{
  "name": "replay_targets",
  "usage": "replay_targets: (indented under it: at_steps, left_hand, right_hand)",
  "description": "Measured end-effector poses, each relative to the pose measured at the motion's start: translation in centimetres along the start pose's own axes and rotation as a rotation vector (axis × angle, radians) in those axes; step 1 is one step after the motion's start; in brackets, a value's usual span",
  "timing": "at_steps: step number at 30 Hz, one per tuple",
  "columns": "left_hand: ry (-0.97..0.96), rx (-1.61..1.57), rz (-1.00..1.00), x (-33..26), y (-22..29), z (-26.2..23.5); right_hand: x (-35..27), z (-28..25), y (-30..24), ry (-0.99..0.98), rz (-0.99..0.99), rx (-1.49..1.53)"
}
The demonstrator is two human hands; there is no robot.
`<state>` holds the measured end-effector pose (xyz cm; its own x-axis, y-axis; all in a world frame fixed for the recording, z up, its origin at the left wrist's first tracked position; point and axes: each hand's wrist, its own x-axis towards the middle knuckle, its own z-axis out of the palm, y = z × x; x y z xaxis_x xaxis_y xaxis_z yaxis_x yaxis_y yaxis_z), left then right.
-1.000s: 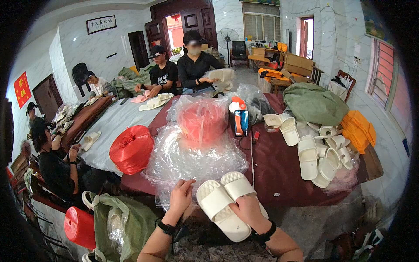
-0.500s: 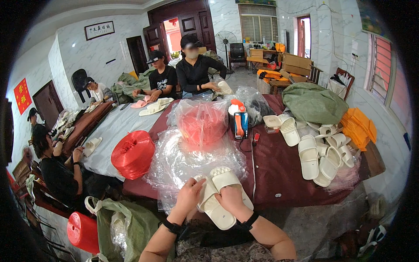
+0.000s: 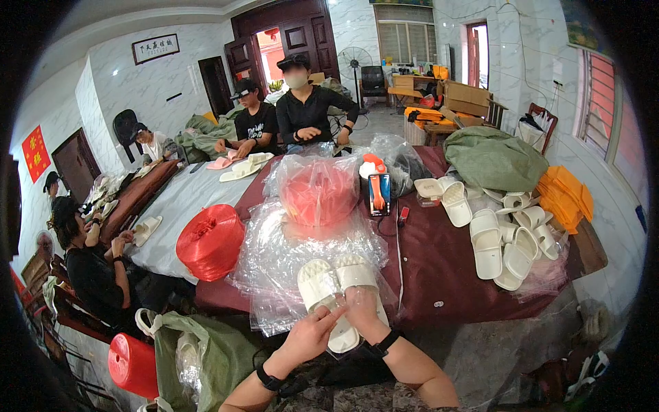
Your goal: Packaging finished sandals into individual plastic bags.
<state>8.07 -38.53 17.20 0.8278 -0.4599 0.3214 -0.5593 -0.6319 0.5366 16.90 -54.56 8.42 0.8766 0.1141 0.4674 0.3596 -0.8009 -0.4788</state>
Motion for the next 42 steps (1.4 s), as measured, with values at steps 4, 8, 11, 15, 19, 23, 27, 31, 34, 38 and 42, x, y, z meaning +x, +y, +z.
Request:
replay_targets:
  at_steps: [4,8,11,15,19,23,27,31,34,38,42]
  left_hand:
    - [-0.097,-0.151,0.064,-0.2,0.4,-0.5]
    - [-0.11,-0.262,0.248,-0.6,1.4,-1.1]
    - [-0.233,-0.232,0.18,-1.2,1.3,-2.4]
    - [-0.13,-0.184,0.074,-2.3,-0.9,-2.7]
    - [0.101,-0.009,-0.053,-2.5,-2.8,-2.6]
    - [0.157,-0.099,-0.05,-3.5,-1.6,-5.0]
    - [0.31,-0.458,0.033,-2.9,2.9,-10.3]
    - [0.415,-0.796,0.316,-2.4,6.8,-14.2]
    - [0.599,-0.733,0.45,-1.8,11.3,-16.5]
    - [0.72,-0.717,0.463,-1.4,13.3,-16.1]
    - [1.019,-0.636,-0.236,-0.6,20.2,-14.3]
  right_hand:
    - [1.1,0.4,-1.8,-0.097,-0.005,-0.028]
    - [3.4,0.6,-3.1,0.008,0.067,-0.028]
    - [5.7,1.9,-3.2,0.102,0.082,-0.045]
    - [8.4,4.3,-3.9,0.044,0.198,0.011]
    - [7.7,6.8,-3.0,0.112,0.106,-0.001]
    - [4.3,5.9,-2.9,-0.009,-0.025,0.115]
    - [0.1,1.5,-3.0,-0.067,-0.216,0.082]
    - [-2.5,-5.3,-3.7,-0.262,-0.374,0.276]
    - [-3.3,-8.2,-4.6,-0.245,-0.442,0.435]
    - [-2.6,-8.7,0.1,0.169,-0.259,0.46]
    - [-0.9,-5.8,7.7,0.326,-0.042,0.424]
